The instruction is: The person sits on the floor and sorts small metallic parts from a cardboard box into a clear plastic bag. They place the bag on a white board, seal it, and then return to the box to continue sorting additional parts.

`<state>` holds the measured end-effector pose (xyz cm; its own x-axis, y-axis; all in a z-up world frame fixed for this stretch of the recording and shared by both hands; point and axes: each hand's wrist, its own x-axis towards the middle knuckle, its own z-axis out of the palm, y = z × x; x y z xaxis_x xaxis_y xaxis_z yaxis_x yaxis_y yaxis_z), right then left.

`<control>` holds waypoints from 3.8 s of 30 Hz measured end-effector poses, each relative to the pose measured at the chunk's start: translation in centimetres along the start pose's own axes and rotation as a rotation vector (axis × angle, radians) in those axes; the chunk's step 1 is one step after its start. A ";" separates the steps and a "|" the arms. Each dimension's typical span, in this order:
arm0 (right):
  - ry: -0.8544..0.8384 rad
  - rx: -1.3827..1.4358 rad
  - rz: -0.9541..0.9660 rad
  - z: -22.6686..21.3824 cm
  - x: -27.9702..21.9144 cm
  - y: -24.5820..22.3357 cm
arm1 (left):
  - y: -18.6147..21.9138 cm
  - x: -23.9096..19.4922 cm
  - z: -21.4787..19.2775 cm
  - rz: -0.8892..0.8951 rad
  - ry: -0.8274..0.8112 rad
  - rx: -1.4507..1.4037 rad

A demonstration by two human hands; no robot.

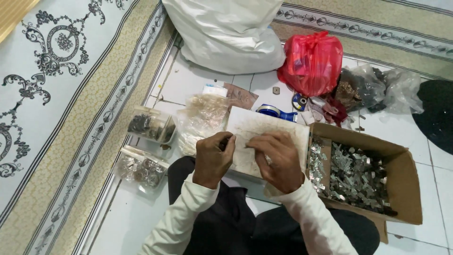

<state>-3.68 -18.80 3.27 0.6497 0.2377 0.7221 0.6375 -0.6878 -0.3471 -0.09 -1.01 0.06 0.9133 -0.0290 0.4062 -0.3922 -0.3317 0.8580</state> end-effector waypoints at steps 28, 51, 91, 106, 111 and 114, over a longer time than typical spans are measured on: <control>-0.410 -0.326 -0.140 -6.1 -2.5 4.5 | 3.5 4.7 1.9 0.072 -0.822 0.499; 0.337 0.254 0.399 -8.4 -1.8 3.4 | 1.7 2.1 5.2 0.060 -0.355 -0.735; -0.256 0.221 0.338 1.4 -19.7 12.3 | -13.5 -7.7 6.9 0.102 -0.538 -0.369; -0.751 -0.424 0.242 8.0 -16.1 17.7 | -19.0 -2.2 14.8 0.306 -0.871 0.673; -0.721 -0.454 0.277 7.6 -15.7 17.8 | -18.5 -2.2 14.3 0.312 -0.938 0.855; -0.877 -0.473 0.383 7.8 -17.0 18.7 | -19.4 -2.5 14.4 0.337 -0.920 0.889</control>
<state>0.47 -30.39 -20.16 0.9639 0.2304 -0.1338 0.2247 -0.9728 -0.0563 6.80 -8.06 -22.09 0.6647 -0.7397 -0.1051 -0.7303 -0.6730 0.1171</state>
